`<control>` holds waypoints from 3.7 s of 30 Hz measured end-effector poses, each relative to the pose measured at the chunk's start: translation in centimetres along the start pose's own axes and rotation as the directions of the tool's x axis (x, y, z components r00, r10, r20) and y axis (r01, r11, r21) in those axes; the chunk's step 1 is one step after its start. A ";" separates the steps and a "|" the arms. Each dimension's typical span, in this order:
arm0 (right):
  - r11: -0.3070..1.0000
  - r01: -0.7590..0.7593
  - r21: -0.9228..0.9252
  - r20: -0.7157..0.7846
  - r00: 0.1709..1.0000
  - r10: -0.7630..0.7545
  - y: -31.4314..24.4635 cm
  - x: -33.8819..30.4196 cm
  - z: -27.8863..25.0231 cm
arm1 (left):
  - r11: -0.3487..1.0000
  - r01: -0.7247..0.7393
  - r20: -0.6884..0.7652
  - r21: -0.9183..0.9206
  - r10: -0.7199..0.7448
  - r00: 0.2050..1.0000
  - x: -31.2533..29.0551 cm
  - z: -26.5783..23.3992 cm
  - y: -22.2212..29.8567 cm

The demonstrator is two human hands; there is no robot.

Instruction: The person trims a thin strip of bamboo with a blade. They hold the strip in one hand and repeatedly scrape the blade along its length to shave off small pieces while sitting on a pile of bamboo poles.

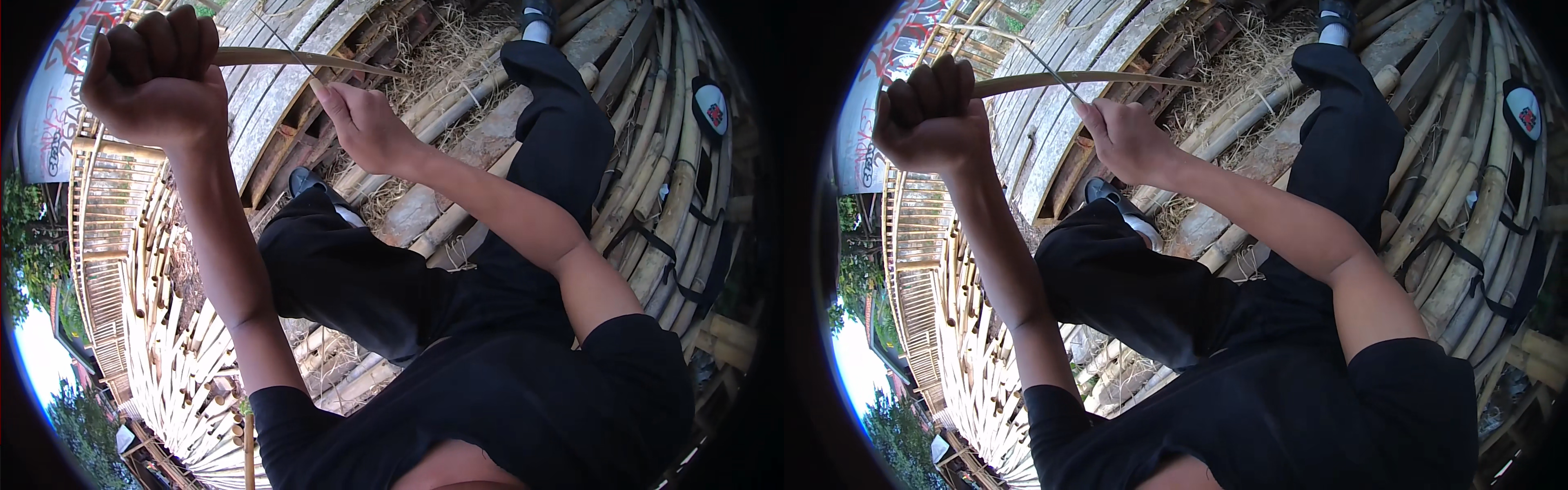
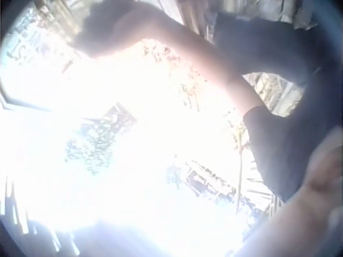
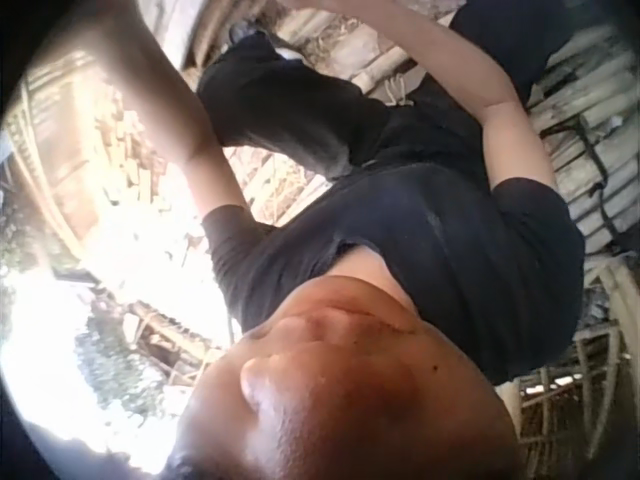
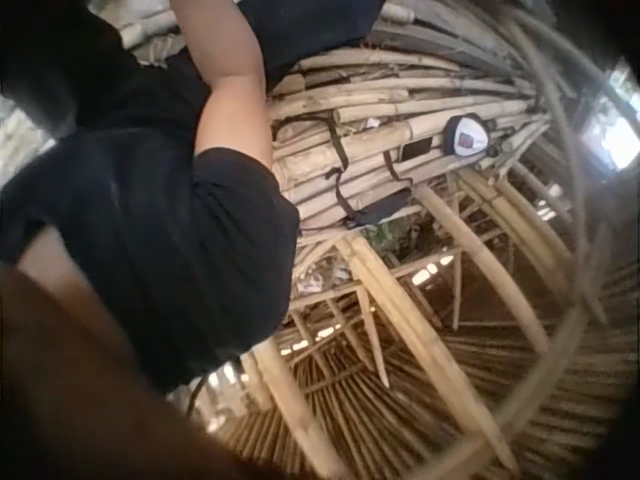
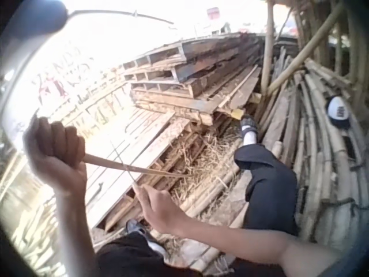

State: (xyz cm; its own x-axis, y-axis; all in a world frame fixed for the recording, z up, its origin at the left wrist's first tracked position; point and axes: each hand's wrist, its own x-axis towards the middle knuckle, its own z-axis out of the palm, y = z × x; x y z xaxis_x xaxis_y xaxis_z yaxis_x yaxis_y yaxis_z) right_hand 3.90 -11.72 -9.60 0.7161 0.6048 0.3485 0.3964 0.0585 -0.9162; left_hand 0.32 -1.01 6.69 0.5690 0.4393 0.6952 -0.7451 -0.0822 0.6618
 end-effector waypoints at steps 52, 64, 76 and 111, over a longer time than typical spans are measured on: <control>0.972 -0.192 -0.132 -0.085 0.980 0.182 4.9 1.1 0.8 | 0.966 0.181 0.201 -0.186 -0.143 0.969 1.2 -3.4 0.2; 0.973 -0.196 -0.122 -0.136 0.974 0.179 7.8 0.7 2.1 | 0.980 0.150 0.109 -0.129 -0.137 0.985 1.3 -2.8 0.3; 0.933 -0.280 -0.226 -0.052 0.960 0.276 8.3 1.3 -1.0 | 0.807 0.419 0.377 -0.415 -0.267 0.887 1.9 -3.9 0.7; 0.901 -0.387 -0.197 -0.229 0.912 0.341 12.9 0.3 6.4 | 0.924 -0.063 -0.196 -0.377 -0.013 0.980 1.2 -2.7 -1.6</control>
State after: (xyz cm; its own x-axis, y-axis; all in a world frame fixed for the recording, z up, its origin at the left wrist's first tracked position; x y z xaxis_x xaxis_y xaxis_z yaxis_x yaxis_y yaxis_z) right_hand 5.57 -5.74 -22.62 0.9196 0.3897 0.0504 0.1934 -0.3373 -0.9213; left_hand 1.33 2.06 5.72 0.4994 0.6075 0.6178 -0.8556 0.2335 0.4620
